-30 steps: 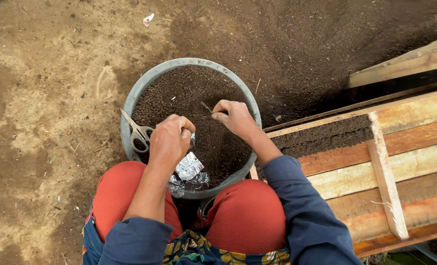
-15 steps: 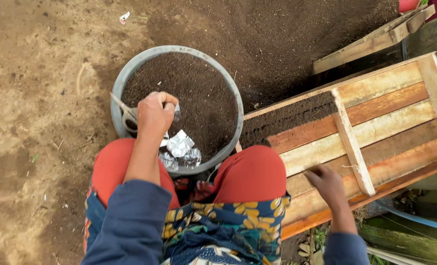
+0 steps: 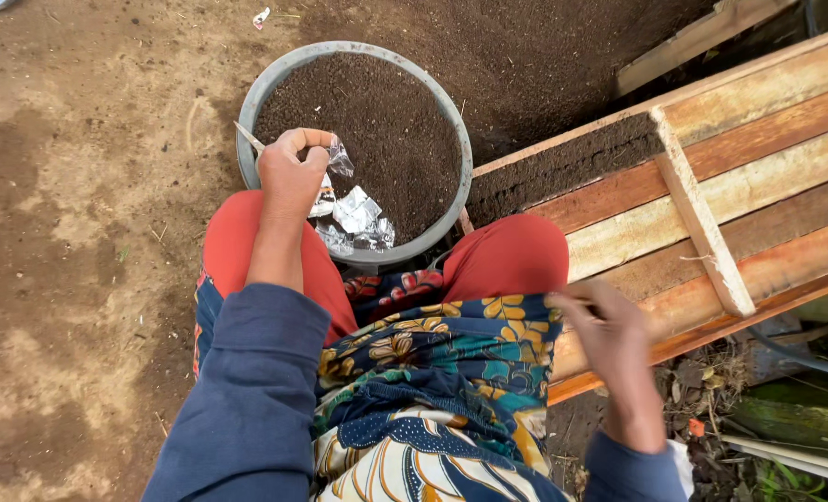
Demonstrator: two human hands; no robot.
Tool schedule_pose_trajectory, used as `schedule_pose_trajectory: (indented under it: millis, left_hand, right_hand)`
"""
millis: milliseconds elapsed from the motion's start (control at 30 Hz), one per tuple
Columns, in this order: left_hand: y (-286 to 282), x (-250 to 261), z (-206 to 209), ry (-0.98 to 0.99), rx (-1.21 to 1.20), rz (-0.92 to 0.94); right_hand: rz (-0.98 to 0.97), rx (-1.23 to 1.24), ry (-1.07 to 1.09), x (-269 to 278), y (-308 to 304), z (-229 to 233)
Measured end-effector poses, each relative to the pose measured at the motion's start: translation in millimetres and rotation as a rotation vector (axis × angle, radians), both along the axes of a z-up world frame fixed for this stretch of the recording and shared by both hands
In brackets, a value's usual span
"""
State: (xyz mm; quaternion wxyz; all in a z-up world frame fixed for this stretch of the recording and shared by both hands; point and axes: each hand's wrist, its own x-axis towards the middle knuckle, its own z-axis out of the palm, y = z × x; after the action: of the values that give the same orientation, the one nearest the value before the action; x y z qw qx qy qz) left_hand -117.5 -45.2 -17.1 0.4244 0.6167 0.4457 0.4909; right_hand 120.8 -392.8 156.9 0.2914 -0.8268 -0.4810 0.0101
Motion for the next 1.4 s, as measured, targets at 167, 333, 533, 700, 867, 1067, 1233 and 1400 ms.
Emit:
schedule_pose_trajectory:
  millis: [167, 333, 533, 700, 867, 1067, 1233, 1400]
  left_hand:
    - [-30.0, -5.0, 23.6, -0.116, -0.017, -0.074]
    - [-43.3, -3.8, 41.1, -0.063, 0.006, -0.081]
    - [-62.8, 3.9, 120.8, 0.033, 0.132, -0.108]
    - [-57.4, 10.7, 150.7, 0.108, 0.296, -0.031]
    - [-80.3, -2.1, 146.9, 0.162, 0.231, 0.057]
    - [-93.7, 2.9, 131.2, 0.2, 0.04, 0.121]
    - [-100.6, 24.6, 131.0, 0.246, -0.085, 0.17]
    - [-104.1, 38.0, 133.1, 0.162, -0.052, 0.163]
  right_hand:
    - [0.777, -0.174, 0.07, -88.8, 50.7, -42.5]
    - [0.822, -0.123, -0.367, -89.1, 87.0, -123.7]
    - [0.689, 0.168, -0.626, -71.1, 129.8, -64.7]
    - [0.682, 0.325, -0.578, -46.3, 179.2, -57.0]
    - [0.749, 0.29, -0.408, -87.5, 186.2, -132.9]
    - [0.935, -0.019, -0.34, -104.8, 124.1, -176.6]
    - [0.859, -0.057, -0.188, -94.1, 127.1, -194.1]
    - [0.968, -0.032, 0.166, -81.5, 119.5, -198.7]
